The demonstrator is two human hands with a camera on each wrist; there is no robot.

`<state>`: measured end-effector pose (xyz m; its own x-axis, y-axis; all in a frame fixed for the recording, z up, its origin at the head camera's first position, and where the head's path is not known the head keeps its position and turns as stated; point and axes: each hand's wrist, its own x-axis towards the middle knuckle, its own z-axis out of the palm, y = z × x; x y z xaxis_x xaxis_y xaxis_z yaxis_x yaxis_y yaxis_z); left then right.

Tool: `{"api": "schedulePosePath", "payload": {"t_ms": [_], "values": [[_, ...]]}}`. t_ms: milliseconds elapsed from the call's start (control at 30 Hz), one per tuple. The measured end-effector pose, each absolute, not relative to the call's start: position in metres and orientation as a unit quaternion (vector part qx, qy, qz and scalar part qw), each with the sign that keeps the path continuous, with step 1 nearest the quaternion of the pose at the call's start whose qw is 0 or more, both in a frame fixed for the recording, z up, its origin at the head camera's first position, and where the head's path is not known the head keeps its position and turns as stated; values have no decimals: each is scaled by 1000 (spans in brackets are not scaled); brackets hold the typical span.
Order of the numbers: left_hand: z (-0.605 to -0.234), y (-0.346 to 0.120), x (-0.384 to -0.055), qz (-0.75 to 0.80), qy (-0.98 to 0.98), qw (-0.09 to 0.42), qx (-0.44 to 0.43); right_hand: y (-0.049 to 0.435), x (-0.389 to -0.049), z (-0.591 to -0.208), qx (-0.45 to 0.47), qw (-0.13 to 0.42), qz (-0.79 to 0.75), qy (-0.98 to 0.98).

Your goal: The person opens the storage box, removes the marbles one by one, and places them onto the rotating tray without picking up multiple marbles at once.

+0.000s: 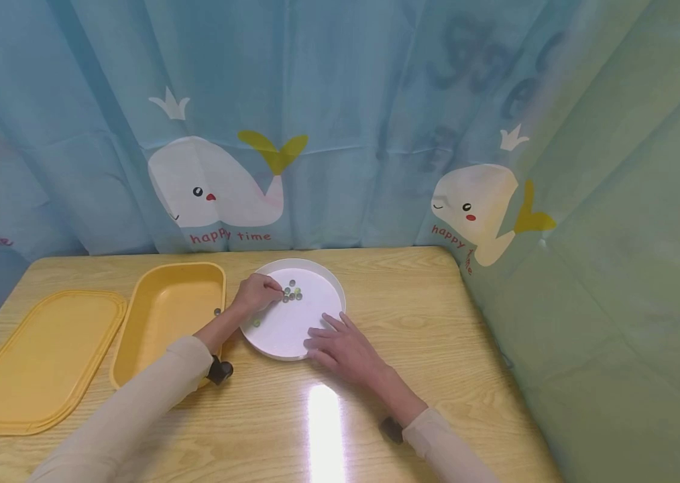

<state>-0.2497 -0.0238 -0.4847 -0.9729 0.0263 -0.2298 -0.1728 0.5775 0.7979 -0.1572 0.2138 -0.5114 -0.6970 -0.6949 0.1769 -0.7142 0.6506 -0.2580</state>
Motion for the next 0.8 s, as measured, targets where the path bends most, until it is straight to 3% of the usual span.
{"api": "schedulePosePath", "payload": {"t_ms": [800], "values": [[-485,-22,-252,455,882,115,-43,214,-156,-509,387,30,160,-907]]}}
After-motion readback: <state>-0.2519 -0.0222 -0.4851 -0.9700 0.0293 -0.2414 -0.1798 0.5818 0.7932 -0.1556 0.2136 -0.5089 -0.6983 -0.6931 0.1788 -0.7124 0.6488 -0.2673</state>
